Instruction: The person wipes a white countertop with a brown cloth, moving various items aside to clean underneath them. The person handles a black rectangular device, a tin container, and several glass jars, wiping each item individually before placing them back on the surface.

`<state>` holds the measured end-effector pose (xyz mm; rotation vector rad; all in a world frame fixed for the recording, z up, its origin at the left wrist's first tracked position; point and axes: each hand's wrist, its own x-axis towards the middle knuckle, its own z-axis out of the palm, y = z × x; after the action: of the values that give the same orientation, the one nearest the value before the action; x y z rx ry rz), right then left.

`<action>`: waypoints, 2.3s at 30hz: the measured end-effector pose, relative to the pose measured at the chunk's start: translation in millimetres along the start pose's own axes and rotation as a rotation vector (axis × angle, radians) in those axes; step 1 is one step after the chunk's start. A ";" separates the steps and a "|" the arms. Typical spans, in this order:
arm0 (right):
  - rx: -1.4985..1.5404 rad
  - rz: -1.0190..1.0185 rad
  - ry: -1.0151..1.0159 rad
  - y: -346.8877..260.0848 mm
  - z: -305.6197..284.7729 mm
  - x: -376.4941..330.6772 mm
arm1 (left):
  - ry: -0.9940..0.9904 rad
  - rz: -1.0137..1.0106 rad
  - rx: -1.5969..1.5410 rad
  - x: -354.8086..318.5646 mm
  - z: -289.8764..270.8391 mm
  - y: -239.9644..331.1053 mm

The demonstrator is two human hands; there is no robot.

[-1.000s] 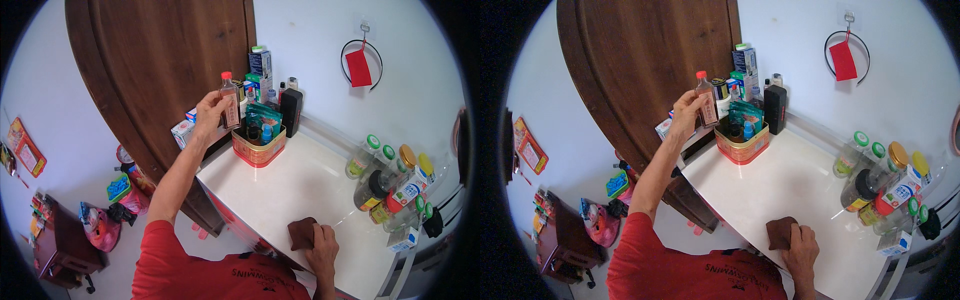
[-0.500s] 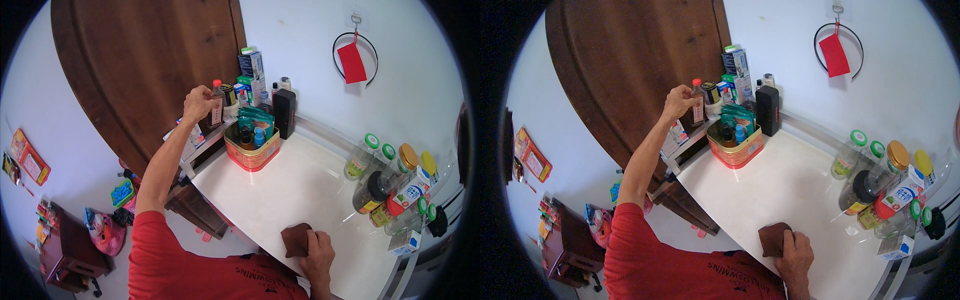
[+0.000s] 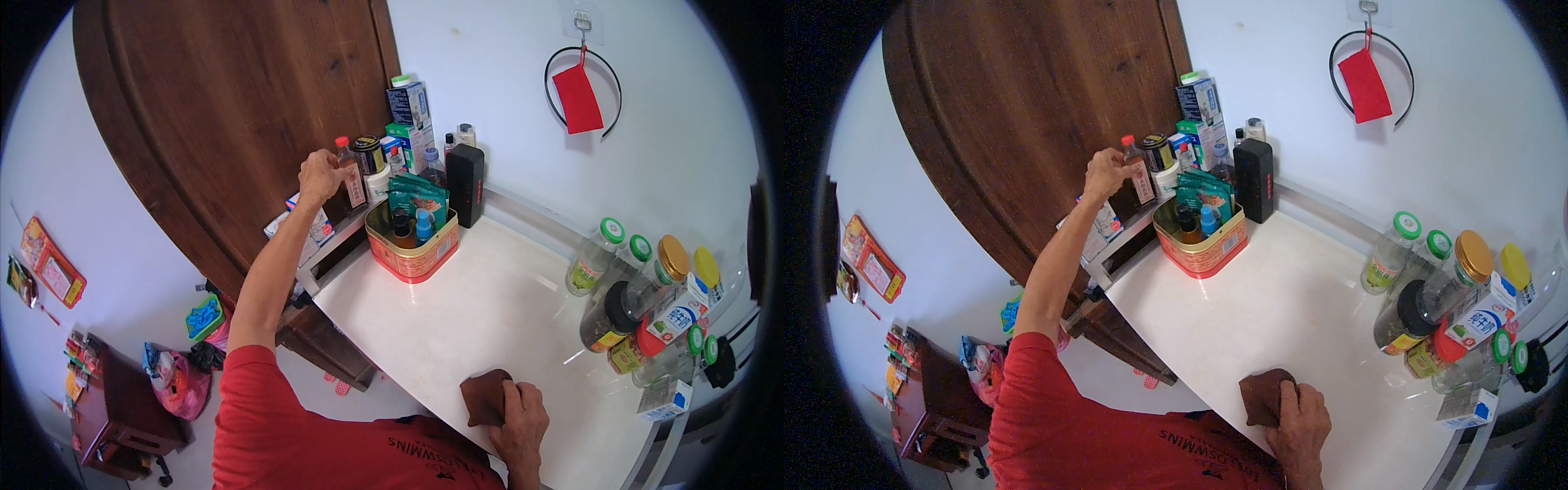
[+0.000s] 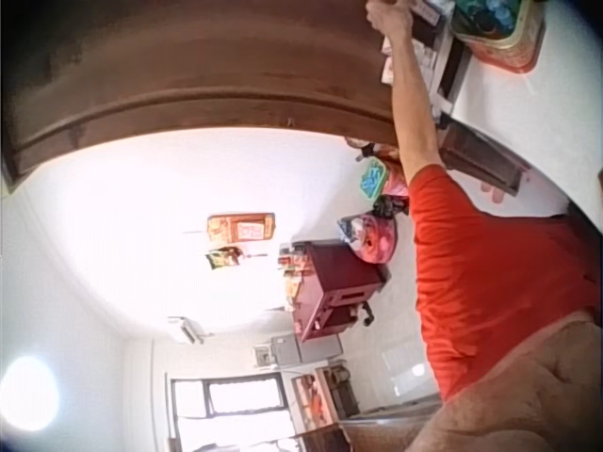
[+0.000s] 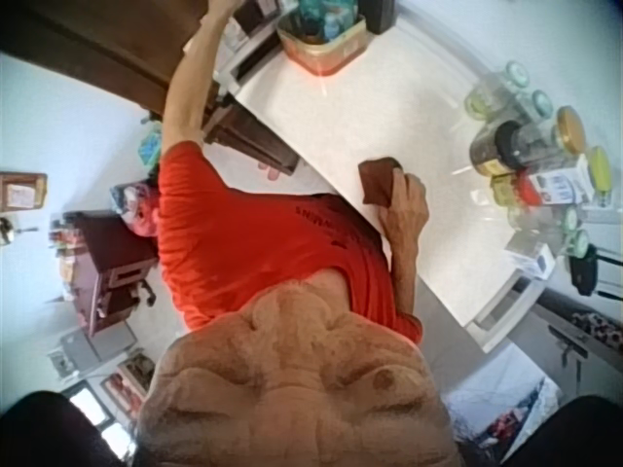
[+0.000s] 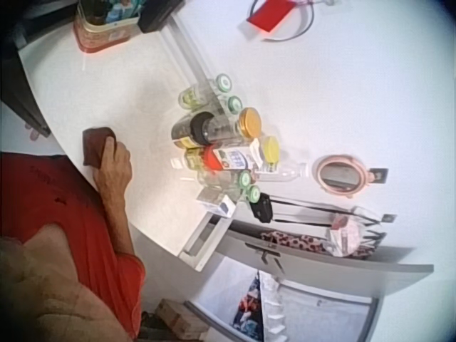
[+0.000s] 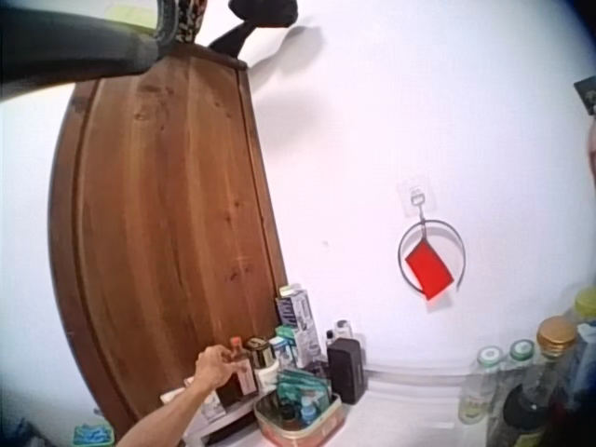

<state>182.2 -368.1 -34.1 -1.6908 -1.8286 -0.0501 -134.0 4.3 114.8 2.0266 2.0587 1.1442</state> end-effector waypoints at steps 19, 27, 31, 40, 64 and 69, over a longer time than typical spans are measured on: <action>-0.008 0.003 -0.015 2.8 1.0 -2.4 | 0.175 0.226 0.226 -13.8 -2.6 4.2; -0.006 -0.011 0.003 3.6 2.1 -3.2 | 0.232 0.301 0.315 -10.3 -1.5 -5.1; 0.016 0.023 -0.016 0.4 0.5 -2.3 | 0.199 0.178 0.219 -15.6 -5.6 0.5; 0.051 -0.038 -0.018 -1.9 -1.3 2.9 | 0.184 0.319 0.167 -11.0 -18.7 5.3; 0.047 0.026 -0.085 -8.1 -5.5 9.5 | 0.139 0.376 0.045 20.4 -7.4 11.4; 0.025 0.004 -0.024 -10.1 -4.5 10.1 | 0.103 0.360 0.004 22.9 -5.9 10.6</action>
<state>175.3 -362.9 -21.9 -1.6846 -1.8356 -0.0052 -131.4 20.3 135.0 2.4595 1.7796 1.3186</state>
